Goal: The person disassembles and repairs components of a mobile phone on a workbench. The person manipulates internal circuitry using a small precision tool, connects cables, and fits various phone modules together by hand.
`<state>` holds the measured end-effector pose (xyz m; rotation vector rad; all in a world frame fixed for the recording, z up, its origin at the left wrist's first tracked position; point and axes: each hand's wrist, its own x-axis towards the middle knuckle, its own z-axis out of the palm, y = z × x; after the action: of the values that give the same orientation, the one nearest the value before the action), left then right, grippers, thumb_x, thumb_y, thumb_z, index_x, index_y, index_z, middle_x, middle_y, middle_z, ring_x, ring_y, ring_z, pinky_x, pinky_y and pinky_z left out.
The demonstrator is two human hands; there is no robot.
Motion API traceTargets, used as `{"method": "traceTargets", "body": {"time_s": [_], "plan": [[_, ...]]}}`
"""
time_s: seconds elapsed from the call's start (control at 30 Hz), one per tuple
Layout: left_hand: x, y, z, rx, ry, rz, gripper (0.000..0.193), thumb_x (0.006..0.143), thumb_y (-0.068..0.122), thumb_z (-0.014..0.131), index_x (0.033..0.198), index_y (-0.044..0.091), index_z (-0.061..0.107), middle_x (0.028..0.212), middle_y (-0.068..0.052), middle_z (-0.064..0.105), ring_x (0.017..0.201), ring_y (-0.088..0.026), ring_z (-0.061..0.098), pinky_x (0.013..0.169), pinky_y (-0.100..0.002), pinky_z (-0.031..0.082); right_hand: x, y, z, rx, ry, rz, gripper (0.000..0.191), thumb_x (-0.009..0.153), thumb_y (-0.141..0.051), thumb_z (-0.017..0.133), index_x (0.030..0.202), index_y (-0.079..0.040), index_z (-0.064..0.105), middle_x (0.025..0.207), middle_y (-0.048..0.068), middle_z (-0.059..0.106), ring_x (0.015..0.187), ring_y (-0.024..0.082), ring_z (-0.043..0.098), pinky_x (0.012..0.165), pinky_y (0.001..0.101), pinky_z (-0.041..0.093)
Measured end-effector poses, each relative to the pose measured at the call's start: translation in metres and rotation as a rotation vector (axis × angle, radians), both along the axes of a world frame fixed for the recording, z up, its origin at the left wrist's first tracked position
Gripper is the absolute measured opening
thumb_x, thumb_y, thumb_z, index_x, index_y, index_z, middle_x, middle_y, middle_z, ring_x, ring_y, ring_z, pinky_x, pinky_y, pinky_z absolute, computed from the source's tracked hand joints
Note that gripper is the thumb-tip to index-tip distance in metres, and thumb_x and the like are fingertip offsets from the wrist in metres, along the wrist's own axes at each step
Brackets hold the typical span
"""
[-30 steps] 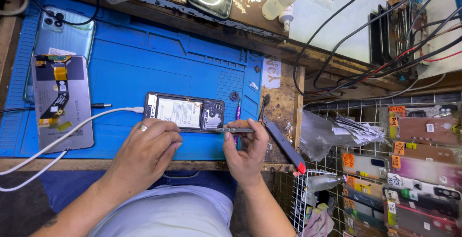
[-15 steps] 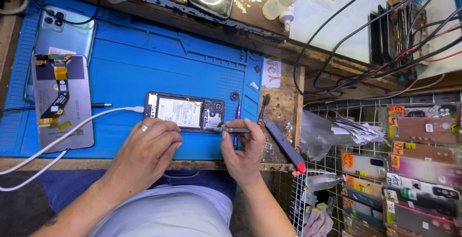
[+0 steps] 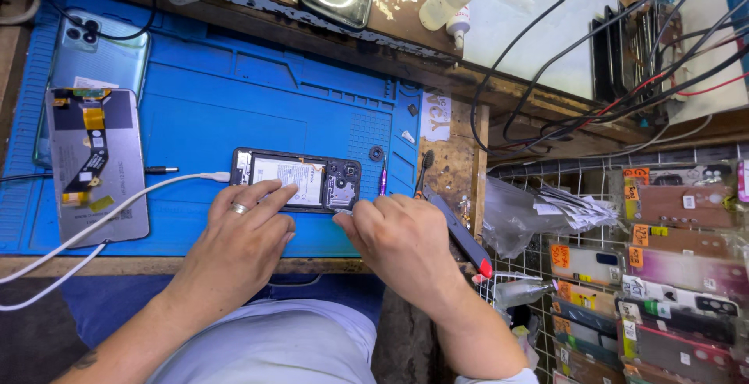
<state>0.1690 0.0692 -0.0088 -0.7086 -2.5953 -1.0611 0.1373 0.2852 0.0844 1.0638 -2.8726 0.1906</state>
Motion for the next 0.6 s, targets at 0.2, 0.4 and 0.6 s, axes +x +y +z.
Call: {"method": "traceTargets", "body": {"time_s": [0.2,0.4,0.6], "plan": [[0.0,0.003,-0.002,-0.077,0.008,-0.019,0.01,0.085,0.012,0.064,0.086,0.002,0.062,0.133,-0.022,0.06,0.131,-0.035,0.05,0.106,-0.055,0.034,-0.014,-0.009,0.012,-0.09,-0.053,0.137,0.031,0.086,-0.017,0.079,0.075,-0.007,0.052,0.073,0.008,0.054,0.068,0.028,0.061,0.061,0.0413,0.049],[0.002,0.003,-0.005,-0.151,0.021,-0.024,0.009,0.08,0.008,0.062,0.087,0.003,0.061,0.135,-0.023,0.059,0.133,-0.035,0.049,0.108,-0.055,0.034,-0.016,-0.007,0.013,-0.059,-0.12,0.126,0.017,0.085,-0.008,0.071,0.083,-0.005,0.054,0.08,0.01,0.057,0.074,0.029,0.064,0.062,0.0404,0.05],[0.001,0.004,-0.006,-0.157,0.008,-0.031,0.009,0.08,0.01,0.063,0.087,0.003,0.061,0.136,-0.023,0.058,0.135,-0.034,0.048,0.108,-0.055,0.033,-0.02,-0.008,0.014,-0.039,-0.073,0.187,0.013,0.084,-0.01,0.068,0.086,-0.005,0.056,0.082,0.01,0.059,0.073,0.029,0.065,0.062,0.0406,0.051]]}}
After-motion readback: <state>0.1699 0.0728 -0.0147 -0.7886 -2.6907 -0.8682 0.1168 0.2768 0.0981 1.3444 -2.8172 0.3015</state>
